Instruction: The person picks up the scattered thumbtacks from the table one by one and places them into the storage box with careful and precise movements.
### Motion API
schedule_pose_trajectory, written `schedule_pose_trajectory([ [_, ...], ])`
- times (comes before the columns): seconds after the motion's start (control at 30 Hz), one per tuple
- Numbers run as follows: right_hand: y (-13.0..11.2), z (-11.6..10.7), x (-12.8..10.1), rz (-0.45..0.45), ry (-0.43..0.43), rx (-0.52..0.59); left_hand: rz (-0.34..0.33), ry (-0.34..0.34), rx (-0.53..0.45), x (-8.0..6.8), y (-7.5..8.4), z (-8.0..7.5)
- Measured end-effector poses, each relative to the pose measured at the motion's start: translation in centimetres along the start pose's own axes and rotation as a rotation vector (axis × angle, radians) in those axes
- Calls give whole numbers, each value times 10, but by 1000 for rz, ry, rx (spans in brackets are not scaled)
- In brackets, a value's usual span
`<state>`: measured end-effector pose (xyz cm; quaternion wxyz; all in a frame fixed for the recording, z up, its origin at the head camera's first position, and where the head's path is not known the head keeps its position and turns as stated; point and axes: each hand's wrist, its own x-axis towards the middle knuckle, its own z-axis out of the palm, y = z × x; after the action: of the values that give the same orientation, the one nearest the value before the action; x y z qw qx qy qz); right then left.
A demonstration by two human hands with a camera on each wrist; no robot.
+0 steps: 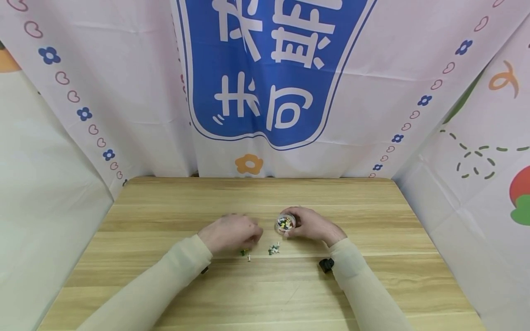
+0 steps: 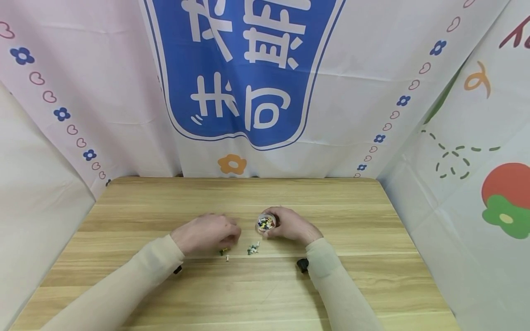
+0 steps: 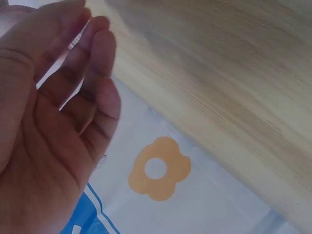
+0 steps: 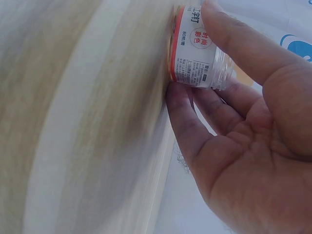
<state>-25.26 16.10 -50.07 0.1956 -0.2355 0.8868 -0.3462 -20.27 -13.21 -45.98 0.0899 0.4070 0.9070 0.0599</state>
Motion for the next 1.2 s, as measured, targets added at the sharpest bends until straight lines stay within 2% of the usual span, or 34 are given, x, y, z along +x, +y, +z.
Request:
schedule_pose_trajectory([
  [0.23,0,-1,0,-9,-3,4,-45,-36,-8,-7,3,-2],
  [0.7,-1,-1,0,-12,-4,17,-25,-34,21,-9,0,3],
  [0.93,-1,-1,0,-17,-2,6,-33,-14,-8,-6,-3,6],
  [1.2,-1,-1,-1,-14,-3,4,-12,28,-22,5,-5,10],
])
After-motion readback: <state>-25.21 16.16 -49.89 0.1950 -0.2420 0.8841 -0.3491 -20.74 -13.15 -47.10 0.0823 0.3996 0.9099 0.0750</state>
